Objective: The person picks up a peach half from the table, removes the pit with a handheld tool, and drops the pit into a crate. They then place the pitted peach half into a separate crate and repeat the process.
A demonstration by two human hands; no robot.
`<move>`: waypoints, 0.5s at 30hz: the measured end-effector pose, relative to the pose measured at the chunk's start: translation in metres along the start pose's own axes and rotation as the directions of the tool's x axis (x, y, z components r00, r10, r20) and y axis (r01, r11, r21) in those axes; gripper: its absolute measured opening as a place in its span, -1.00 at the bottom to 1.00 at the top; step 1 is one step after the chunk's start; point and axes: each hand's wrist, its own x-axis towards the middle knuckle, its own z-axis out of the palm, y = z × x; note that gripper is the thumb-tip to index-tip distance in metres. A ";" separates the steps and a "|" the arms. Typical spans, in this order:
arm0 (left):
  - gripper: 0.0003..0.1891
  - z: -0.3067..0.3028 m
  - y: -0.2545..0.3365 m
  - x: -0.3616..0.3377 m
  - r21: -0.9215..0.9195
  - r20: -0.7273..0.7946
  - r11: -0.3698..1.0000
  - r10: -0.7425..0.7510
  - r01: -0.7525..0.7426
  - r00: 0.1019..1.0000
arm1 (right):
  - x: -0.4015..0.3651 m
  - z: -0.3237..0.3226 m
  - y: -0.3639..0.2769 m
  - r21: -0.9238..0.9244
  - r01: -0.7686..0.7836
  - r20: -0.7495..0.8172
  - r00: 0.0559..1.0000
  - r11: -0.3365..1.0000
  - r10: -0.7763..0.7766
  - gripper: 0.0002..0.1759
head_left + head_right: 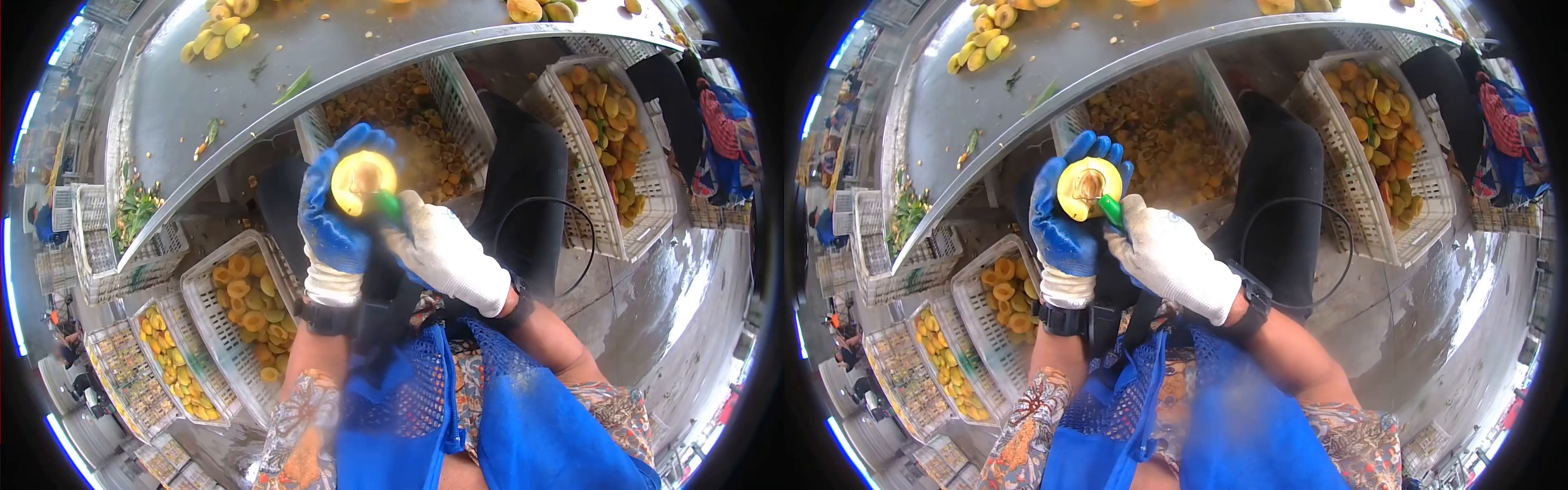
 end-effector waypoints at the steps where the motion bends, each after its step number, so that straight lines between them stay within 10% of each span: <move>1: -0.39 -0.001 0.000 -0.001 0.001 -0.014 1.000 -0.015 0.015 1.000 | -0.001 0.004 0.002 -0.004 0.011 0.001 1.000 1.000 -0.011 -0.68; 8: -0.52 -0.021 -0.019 0.001 0.599 -0.035 0.796 0.136 -0.088 0.990 | -0.010 0.008 0.011 0.054 -0.144 0.171 0.976 0.988 0.133 -0.70; 15: -0.53 -0.036 -0.007 0.002 0.608 -0.044 0.766 -0.229 0.208 0.972 | -0.015 -0.008 0.008 0.542 -0.613 0.605 0.759 0.574 0.240 -0.78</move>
